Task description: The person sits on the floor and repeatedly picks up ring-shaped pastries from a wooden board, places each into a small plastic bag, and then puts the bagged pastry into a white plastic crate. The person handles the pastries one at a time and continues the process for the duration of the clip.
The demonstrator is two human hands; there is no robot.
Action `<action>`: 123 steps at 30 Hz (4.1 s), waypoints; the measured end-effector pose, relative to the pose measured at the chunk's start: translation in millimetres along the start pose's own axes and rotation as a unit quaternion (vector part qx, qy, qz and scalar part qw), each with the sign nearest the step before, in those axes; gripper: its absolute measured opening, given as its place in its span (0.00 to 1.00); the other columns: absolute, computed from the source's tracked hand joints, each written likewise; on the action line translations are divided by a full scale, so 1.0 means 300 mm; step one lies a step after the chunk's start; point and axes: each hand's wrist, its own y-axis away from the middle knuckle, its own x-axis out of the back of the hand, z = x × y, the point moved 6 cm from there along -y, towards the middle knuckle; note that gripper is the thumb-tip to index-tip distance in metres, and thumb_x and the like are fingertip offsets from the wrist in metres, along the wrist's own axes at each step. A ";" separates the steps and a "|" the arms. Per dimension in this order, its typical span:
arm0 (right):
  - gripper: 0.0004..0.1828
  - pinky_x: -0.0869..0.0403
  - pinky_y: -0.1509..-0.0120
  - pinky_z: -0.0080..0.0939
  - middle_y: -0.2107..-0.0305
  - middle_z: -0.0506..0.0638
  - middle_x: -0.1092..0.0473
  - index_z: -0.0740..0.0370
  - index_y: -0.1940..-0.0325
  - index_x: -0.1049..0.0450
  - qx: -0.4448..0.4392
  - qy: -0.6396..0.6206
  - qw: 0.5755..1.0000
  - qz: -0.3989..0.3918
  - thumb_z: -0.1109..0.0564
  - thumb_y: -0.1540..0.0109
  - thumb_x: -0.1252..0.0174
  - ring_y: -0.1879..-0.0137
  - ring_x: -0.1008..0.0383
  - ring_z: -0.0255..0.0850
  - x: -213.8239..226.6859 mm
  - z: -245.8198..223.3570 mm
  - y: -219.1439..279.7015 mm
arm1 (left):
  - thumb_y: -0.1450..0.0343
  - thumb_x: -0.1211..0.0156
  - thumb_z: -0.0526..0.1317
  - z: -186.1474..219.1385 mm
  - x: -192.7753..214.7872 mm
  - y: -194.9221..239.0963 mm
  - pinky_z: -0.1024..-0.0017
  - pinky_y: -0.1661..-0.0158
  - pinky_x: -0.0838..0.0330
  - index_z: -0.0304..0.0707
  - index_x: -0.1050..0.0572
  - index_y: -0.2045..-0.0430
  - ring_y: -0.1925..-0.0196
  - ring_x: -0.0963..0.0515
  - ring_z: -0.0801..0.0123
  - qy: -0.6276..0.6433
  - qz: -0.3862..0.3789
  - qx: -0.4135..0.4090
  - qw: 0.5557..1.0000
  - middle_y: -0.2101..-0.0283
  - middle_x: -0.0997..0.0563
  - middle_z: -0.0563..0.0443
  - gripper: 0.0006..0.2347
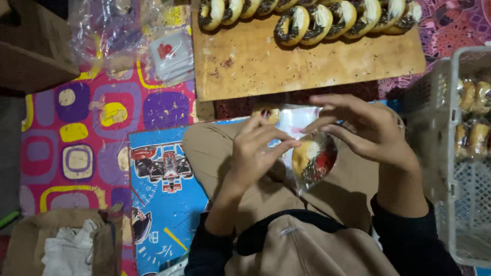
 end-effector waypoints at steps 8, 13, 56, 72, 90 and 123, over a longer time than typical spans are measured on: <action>0.16 0.41 0.59 0.43 0.72 0.38 0.32 0.48 0.53 0.17 0.182 0.299 0.931 0.102 0.50 0.44 0.28 0.65 0.40 0.39 -0.074 -0.038 0.120 | 0.26 0.32 0.28 0.225 0.154 0.054 0.66 0.55 0.17 0.29 0.25 0.54 0.54 0.14 0.58 0.013 0.154 -0.182 0.971 0.53 0.20 0.45 0.10; 0.14 0.40 0.48 0.49 0.59 0.38 0.31 0.43 0.54 0.21 0.246 0.528 0.803 0.126 0.45 0.42 0.30 0.58 0.36 0.40 -0.159 0.161 0.271 | 0.32 0.31 0.30 0.240 0.190 0.044 0.67 0.61 0.20 0.32 0.19 0.57 0.60 0.16 0.62 -0.003 0.114 -0.126 0.985 0.58 0.18 0.47 0.10; 0.12 0.37 0.35 0.57 0.60 0.44 0.22 0.50 0.56 0.17 -0.148 0.530 0.828 -0.108 0.56 0.41 0.43 0.50 0.24 0.42 -0.264 1.116 0.376 | 0.36 0.30 0.42 -0.528 -0.687 0.042 0.57 0.49 0.29 0.27 0.28 0.50 0.52 0.20 0.49 0.102 0.146 0.209 0.961 0.53 0.21 0.37 0.24; 0.46 0.50 0.21 0.59 0.32 0.61 0.36 0.60 0.36 0.28 -0.064 0.205 0.959 -0.183 0.39 0.54 0.26 0.22 0.46 0.56 -0.208 0.805 -0.133 | 0.27 0.36 0.38 -0.740 -0.594 -0.117 0.55 0.45 0.33 0.38 0.38 0.43 0.44 0.28 0.50 0.740 0.305 0.251 0.544 0.46 0.29 0.36 0.20; 0.63 0.43 0.42 0.51 0.54 0.46 0.21 0.51 0.22 0.42 -0.122 0.348 0.918 0.146 0.40 0.56 0.20 0.50 0.36 0.44 -0.207 0.367 -0.190 | 0.33 0.42 0.51 -0.610 -0.371 -0.137 0.32 0.33 0.42 0.30 0.36 0.42 0.27 0.41 0.36 0.796 0.463 0.187 0.341 0.33 0.38 0.30 0.28; 0.20 0.28 0.68 0.34 0.69 0.44 0.22 0.54 0.41 0.21 -0.080 0.028 0.996 0.042 0.67 0.35 0.43 0.70 0.24 0.34 -0.028 0.056 0.080 | 0.36 0.30 0.27 0.122 0.102 0.079 0.61 0.56 0.20 0.26 0.19 0.67 0.58 0.17 0.55 0.048 0.173 -0.187 0.966 0.61 0.18 0.43 0.07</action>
